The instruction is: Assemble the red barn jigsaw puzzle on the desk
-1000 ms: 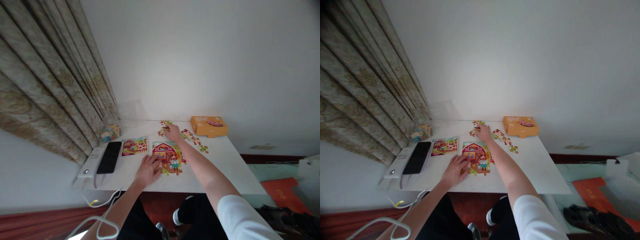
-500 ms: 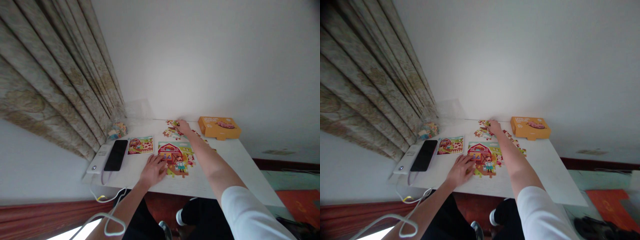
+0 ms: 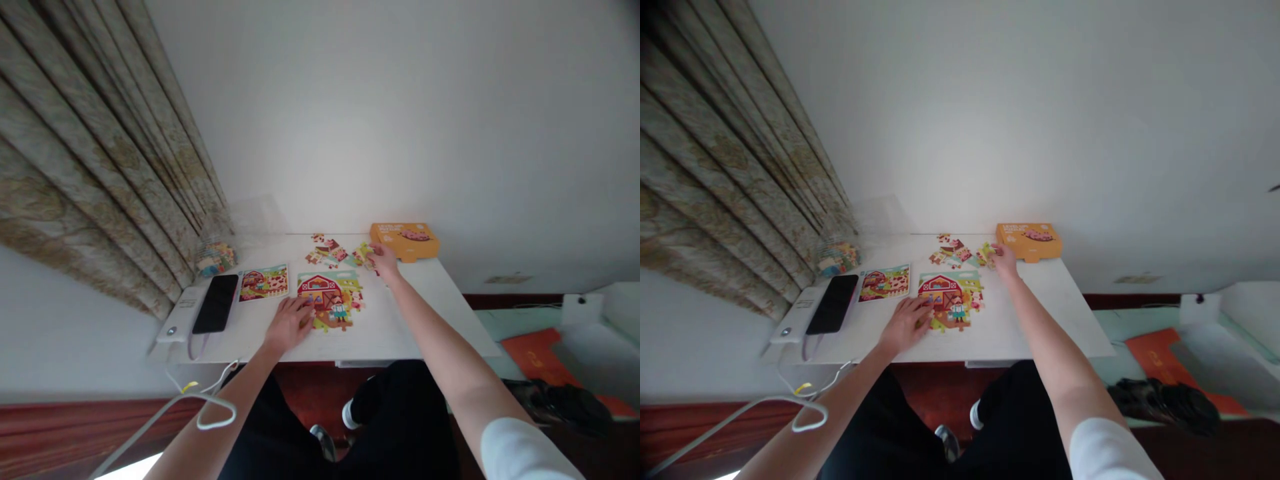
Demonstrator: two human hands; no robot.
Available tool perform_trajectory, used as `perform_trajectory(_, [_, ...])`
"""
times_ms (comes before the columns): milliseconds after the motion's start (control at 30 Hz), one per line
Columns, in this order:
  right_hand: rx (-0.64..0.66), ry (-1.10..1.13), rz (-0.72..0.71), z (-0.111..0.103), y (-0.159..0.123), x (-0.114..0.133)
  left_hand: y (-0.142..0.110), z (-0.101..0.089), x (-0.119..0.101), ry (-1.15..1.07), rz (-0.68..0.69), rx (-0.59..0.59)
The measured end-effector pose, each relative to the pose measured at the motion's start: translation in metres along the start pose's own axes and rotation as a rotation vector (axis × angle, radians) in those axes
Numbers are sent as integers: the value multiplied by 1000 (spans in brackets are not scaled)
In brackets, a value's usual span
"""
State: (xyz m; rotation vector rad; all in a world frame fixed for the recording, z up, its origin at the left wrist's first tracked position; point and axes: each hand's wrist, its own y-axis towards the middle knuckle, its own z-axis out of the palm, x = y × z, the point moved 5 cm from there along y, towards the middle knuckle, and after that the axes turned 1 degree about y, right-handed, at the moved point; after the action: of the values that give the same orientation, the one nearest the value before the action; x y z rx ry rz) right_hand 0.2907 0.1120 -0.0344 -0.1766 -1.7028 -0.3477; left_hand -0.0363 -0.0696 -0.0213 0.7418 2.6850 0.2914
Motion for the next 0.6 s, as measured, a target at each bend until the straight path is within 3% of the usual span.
perform_trajectory(100, [5, 8, 41, -37, -47, -8, 0, 1, 0, 22, 14, 0])
perform_trajectory(233, [42, 9, 64, -65, -100, -22, 1, 2, -1, 45, 20, 6])
perform_trajectory(333, [15, -53, -22, -70, -123, -26, 1, 3, 0, 63, 12, 20])
perform_trajectory(467, [-13, -158, -114, -64, -129, -25, 2, 2, -2, 95, -10, 14])
perform_trajectory(600, [35, -219, -190, -58, -127, -19, 18, 3, -23, 95, -26, -63])
